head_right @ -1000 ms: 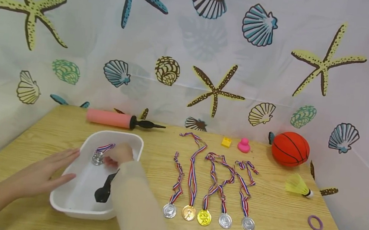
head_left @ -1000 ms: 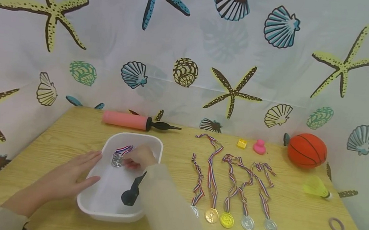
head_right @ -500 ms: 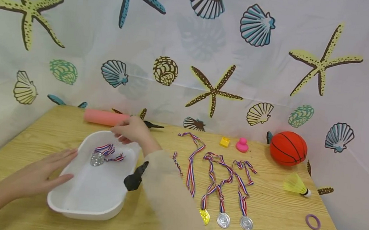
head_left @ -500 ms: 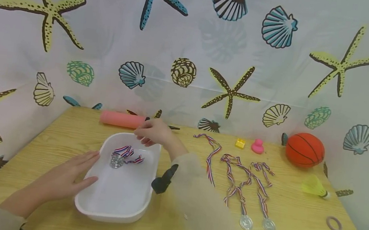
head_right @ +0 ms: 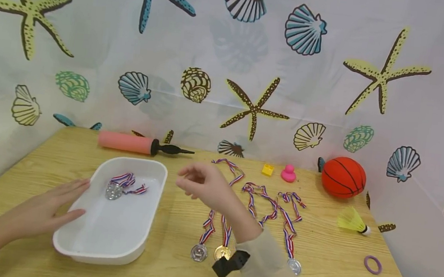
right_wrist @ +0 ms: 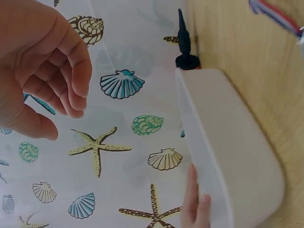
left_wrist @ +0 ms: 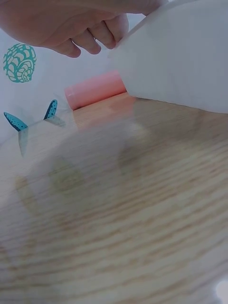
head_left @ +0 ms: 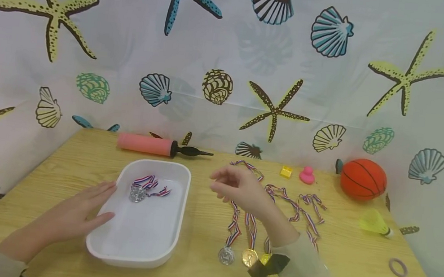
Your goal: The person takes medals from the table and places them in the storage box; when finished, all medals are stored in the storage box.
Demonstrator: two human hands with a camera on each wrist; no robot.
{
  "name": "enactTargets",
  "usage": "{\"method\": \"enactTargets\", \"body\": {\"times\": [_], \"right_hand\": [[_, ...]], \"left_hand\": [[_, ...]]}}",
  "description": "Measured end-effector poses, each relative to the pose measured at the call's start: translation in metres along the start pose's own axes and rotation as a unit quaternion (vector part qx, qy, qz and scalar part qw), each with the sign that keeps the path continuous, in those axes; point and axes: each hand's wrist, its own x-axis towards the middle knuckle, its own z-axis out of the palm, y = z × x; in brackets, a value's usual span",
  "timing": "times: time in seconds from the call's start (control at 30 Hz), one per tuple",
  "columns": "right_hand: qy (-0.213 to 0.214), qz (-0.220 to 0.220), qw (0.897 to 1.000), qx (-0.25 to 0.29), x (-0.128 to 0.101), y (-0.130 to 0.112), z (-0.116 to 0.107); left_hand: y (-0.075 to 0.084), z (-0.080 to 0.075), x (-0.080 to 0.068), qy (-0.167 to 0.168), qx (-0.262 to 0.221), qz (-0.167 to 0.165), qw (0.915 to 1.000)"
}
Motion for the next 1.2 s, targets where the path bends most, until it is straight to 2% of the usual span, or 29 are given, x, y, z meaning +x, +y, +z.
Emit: {"method": "enactTargets", "body": {"times": [0.27, 0.5, 0.7, 0.87, 1.07, 1.13, 1.2], "right_hand": [[-0.023, 0.02, 0.996, -0.086, -0.053, 0.047, -0.004], [-0.044, 0.032, 0.987, -0.151, -0.076, 0.079, 0.011], [-0.046, 0.033, 0.972, -0.229, -0.079, 0.09, 0.023], [-0.049, 0.047, 0.947, -0.313, -0.075, 0.091, 0.03], [-0.054, 0.028, 0.922, -0.382, -0.071, 0.093, 0.035], [-0.058, 0.03, 0.919, -0.388, -0.069, 0.094, 0.036], [-0.065, 0.04, 0.922, -0.38, -0.067, 0.094, 0.036]], "left_hand": [[0.001, -0.001, -0.002, 0.0, -0.001, -0.005, 1.0], [-0.001, -0.001, -0.002, -0.007, -0.006, -0.008, 0.9999], [0.001, -0.002, 0.0, -0.013, -0.012, -0.012, 0.9998], [0.002, -0.002, 0.001, -0.014, -0.01, -0.013, 0.9998], [0.002, -0.002, 0.001, -0.008, -0.004, -0.004, 1.0], [0.001, -0.002, 0.001, -0.007, -0.002, -0.002, 1.0], [0.0, -0.001, 0.001, -0.009, -0.001, -0.002, 1.0]]}}
